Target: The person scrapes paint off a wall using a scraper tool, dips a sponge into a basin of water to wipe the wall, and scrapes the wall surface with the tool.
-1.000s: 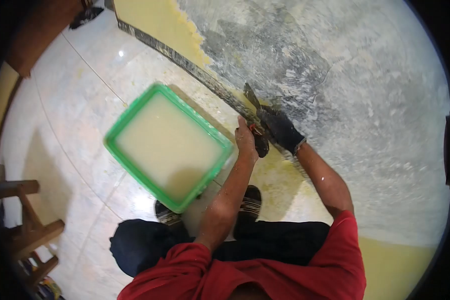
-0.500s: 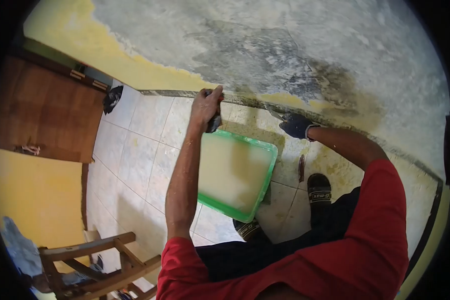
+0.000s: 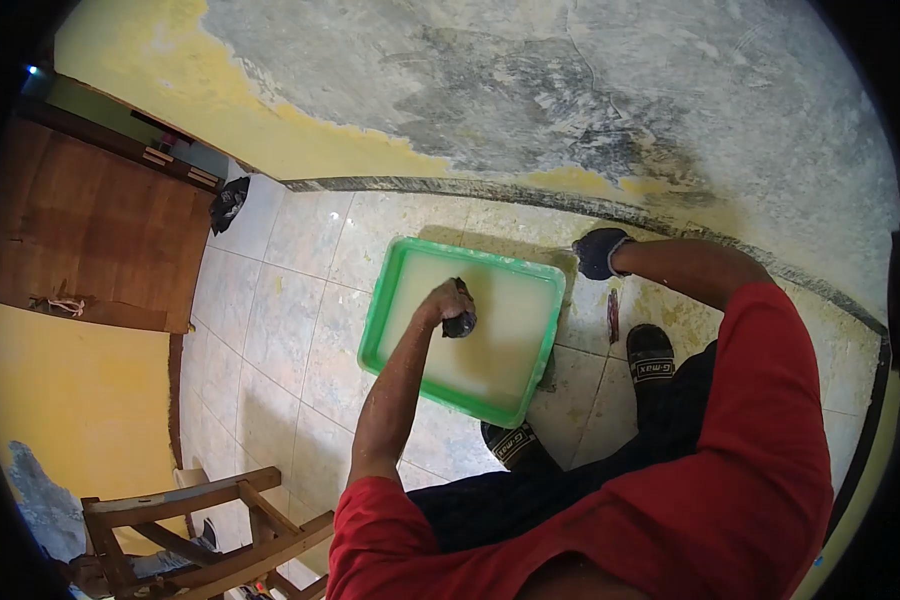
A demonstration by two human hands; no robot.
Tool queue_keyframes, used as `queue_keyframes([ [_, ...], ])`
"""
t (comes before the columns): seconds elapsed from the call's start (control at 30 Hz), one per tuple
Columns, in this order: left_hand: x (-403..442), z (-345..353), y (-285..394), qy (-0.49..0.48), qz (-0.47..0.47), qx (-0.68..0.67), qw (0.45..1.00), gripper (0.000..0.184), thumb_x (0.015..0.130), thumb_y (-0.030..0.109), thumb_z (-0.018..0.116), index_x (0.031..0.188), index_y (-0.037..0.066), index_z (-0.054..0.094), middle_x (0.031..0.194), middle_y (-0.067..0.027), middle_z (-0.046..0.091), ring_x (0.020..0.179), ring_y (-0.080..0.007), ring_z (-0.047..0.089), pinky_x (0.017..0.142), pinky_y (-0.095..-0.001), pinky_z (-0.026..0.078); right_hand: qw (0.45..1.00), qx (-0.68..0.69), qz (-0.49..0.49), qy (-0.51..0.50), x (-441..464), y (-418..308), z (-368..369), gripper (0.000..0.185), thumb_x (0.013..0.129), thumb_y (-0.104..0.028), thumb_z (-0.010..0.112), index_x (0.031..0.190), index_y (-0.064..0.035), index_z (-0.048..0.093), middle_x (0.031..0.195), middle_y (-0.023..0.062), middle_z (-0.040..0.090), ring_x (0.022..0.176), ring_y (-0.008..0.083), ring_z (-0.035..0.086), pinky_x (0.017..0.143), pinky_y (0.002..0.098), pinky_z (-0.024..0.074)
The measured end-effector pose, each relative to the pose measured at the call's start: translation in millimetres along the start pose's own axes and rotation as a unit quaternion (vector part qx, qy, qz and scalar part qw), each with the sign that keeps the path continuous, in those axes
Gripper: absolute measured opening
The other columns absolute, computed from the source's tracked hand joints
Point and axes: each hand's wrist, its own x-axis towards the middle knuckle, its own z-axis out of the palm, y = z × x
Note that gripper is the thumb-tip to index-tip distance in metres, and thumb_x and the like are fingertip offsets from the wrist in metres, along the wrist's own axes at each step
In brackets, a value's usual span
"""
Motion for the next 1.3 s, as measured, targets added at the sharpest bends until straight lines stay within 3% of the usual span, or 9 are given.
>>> queue_keyframes([
  [0.17,-9,23,29,-0.044,-0.022,0.156,0.987,0.054,0.068,0.03,0.067,0.109,-0.002,0.053,0.093,-0.0178,0.064,0.084,-0.029,0.064,0.071,-0.0394,0.052,1.0,-0.011,0.001,-0.011,9,-6,-10,0.029,0.073,-0.025,0.055,0.09,-0.0064,0.068,0.09,0.017,0.067,0.085,0.0349,0.064,0.071,0.0462,0.0517],
  [0.23,-10,25,24,-0.121,-0.01,-0.03,0.992,0.051,0.07,0.025,0.068,0.11,-0.001,0.051,0.089,-0.0139,0.062,0.078,-0.0277,0.062,0.065,-0.0409,0.053,1.0,-0.015,0.007,-0.011,10,-8,-13,0.029,0.073,-0.024,0.055,0.092,-0.0065,0.068,0.09,0.0174,0.067,0.085,0.0349,0.064,0.071,0.0467,0.0515],
  [0.37,-11,25,31,-0.127,-0.063,-0.083,0.986,0.05,0.072,0.023,0.07,0.11,0.0,0.048,0.092,-0.0127,0.059,0.073,-0.0276,0.059,0.06,-0.0445,0.052,0.998,0.023,0.01,0.062,1,-10,-20,0.034,0.074,-0.022,0.053,0.103,-0.0073,0.063,0.091,0.0174,0.067,0.083,0.0355,0.064,0.069,0.0479,0.0506],
  [0.43,-26,27,52,-0.102,-0.096,-0.025,0.99,0.069,0.064,0.031,0.079,0.117,0.003,0.045,0.105,-0.0112,0.058,0.094,-0.0247,0.058,0.072,-0.0429,0.053,0.997,0.037,0.024,0.06,-3,-11,-24,0.036,0.075,-0.022,0.052,0.106,-0.0076,0.062,0.091,0.0174,0.066,0.083,0.0358,0.064,0.069,0.0482,0.0503],
  [0.67,-31,78,50,-0.061,-0.011,0.279,0.958,0.103,0.048,0.032,0.088,0.129,-0.001,0.033,0.114,-0.0288,0.051,0.107,-0.0401,0.054,0.087,-0.044,0.048,0.998,0.037,-0.004,0.053,-4,-8,-19,0.035,0.076,-0.023,0.052,0.106,-0.0074,0.061,0.091,0.0181,0.066,0.086,0.0368,0.063,0.071,0.0489,0.0494],
  [0.77,-27,104,39,-0.019,-0.022,0.284,0.958,0.079,0.073,0.014,0.066,0.138,0.005,0.022,0.132,-0.0397,0.024,0.108,-0.0506,0.05,0.095,-0.0453,0.042,0.997,0.031,-0.014,0.062,-1,-7,-15,0.035,0.075,-0.023,0.052,0.105,-0.0073,0.061,0.09,0.0188,0.066,0.085,0.0369,0.063,0.071,0.0491,0.0493],
  [0.93,-25,96,48,-0.051,0.019,0.256,0.965,0.053,0.075,0.009,0.056,0.126,0.009,0.043,0.114,-0.0174,0.059,0.112,-0.0392,0.051,0.092,-0.0462,0.044,0.996,0.044,-0.037,0.068,-6,-10,-27,0.036,0.074,-0.022,0.053,0.105,-0.006,0.06,0.086,0.0199,0.066,0.081,0.0375,0.063,0.068,0.0501,0.0491],
  [1.13,-23,63,45,0.021,0.13,0.348,0.928,0.042,0.08,0.021,0.054,0.12,0.007,0.049,0.111,-0.0151,0.06,0.098,-0.0372,0.055,0.087,-0.0451,0.047,0.992,0.049,-0.04,0.107,13,-17,-23,0.036,0.076,-0.023,0.052,0.106,-0.0058,0.06,0.081,0.0187,0.065,0.077,0.0367,0.063,0.064,0.0503,0.0482],
  [1.3,-54,46,73,0.048,0.101,0.332,0.937,0.035,0.086,0.024,0.045,0.115,0.005,0.052,0.11,-0.0164,0.059,0.101,-0.0371,0.052,0.087,-0.0459,0.046,0.994,0.038,-0.052,0.088,5,-31,-41,0.039,0.074,-0.023,0.052,0.108,-0.0072,0.06,0.082,0.0173,0.066,0.078,0.0352,0.064,0.065,0.049,0.0491],
])
